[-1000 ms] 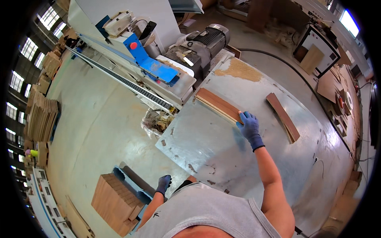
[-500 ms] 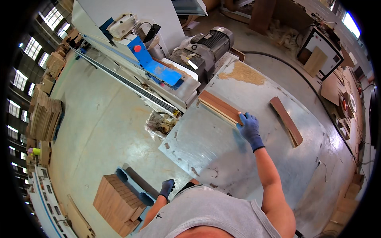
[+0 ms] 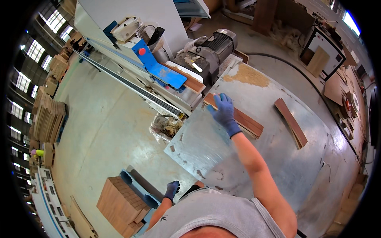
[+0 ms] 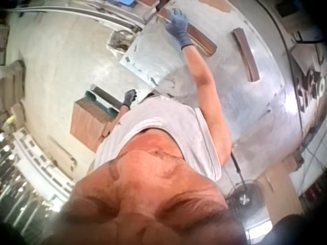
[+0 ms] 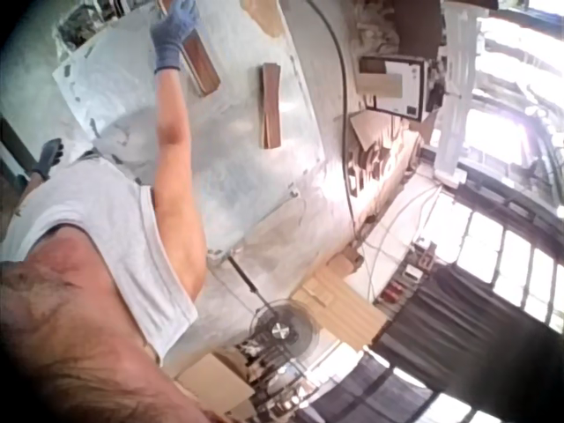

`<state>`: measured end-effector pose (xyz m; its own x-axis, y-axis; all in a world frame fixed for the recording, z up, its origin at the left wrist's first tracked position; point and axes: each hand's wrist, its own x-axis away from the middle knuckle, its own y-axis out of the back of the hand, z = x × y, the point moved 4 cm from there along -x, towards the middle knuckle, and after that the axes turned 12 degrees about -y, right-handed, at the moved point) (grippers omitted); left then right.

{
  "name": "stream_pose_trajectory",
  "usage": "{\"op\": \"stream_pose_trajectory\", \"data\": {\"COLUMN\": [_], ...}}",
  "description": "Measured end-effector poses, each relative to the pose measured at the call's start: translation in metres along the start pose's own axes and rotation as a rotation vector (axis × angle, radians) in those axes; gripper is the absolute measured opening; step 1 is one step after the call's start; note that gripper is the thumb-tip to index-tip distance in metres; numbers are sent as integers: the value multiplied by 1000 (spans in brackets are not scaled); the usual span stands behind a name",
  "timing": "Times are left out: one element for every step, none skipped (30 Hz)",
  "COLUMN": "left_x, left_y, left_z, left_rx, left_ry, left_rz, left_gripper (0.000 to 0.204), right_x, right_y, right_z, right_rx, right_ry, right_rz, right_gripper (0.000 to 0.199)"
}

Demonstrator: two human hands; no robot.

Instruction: The person collects wooden boards from a machine table, aligns them into bundles by hand, and carries and stacks the boards onto a pallet.

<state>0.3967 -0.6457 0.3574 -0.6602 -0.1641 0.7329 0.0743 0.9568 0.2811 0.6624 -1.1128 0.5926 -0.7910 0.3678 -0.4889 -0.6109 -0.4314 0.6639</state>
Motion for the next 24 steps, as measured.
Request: {"op": "stream_pose_trajectory", "data": {"left_x": [1, 2, 3, 4, 6, 7, 8, 8, 9, 10, 10, 11, 15, 17, 18, 13, 11, 10, 6, 2, -2, -3, -4, -4], "left_y": [0, 1, 3, 4, 5, 6, 7, 7, 8, 8, 8, 9, 9, 10, 9, 10, 8, 8, 6, 1, -3, -5, -6, -9], "left_z": [0, -1, -1, 0, 1, 3, 4, 6, 9, 12, 14, 18, 20, 20, 18, 24, 24, 25, 25, 23, 20, 18, 16, 12], "left_rx": [0, 3, 8, 8, 15, 23, 22, 19, 20, 22, 22, 26, 34, 30, 23, 10, 0, -2, -5, -11, -9, -22, -35, -30], "left_ry": [-1, -2, -3, -4, -3, 0, 0, 10, 23, 26, 32, 43, 52, 63, 66, 61, 48, 48, 43, 40, 40, 34, 28, 14], "left_rz": [-3, -5, -10, -13, -12, -10, -10, -6, -7, -5, -10, -21, -23, -30, -27, -27, -11, -5, 4, 15, 25, 27, 27, 45], "left_gripper": [38, 39, 39, 39, 39, 39, 39, 39, 40, 40, 40, 39, 39, 39, 39, 39, 38, 38, 38, 38, 38, 38, 37, 37], "right_x": [-8, -15, -22, -30, -36, -41, -46, -48, -49, -50, -49, -45, -37, -29, -22, -14, -3, 9, 20, 31, 42, 51, 59, 67], "right_y": [-9, -17, -27, -33, -37, -42, -47, -51, -55, -57, -56, -51, -41, -29, -13, 3, 20, 38, 55, 71, 86, 97, 105, 114], "right_z": [9, 17, 24, 31, 34, 32, 27, 21, 14, 3, -10, -15, -19, -24, -33, -42, -53, -61, -69, -80, -89, -95, -100, -104], "right_rx": [12, 25, 18, 67, 117, 115, 168, 223, 222, 190, 161, 161, 158, 157, 166, 163, 169, 160, 153, 166, 158, 144, 147, 159], "right_ry": [2, 4, 5, 27, 47, 47, 19, -10, -7, -29, -51, -47, -37, -27, -23, -28, -35, -45, -57, -57, -57, -57, -56, -42], "right_rz": [-2, -4, -3, -47, -91, -91, -59, -27, -23, 67, 157, 165, 176, 187, 190, 189, 188, 191, 189, 187, 180, 177, 180, 180], "right_gripper": [61, 61, 61, 61, 61, 61, 59, 56, 56, 53, 50, 50, 49, 47, 47, 48, 48, 48, 49, 49, 49, 50, 50, 50]}}
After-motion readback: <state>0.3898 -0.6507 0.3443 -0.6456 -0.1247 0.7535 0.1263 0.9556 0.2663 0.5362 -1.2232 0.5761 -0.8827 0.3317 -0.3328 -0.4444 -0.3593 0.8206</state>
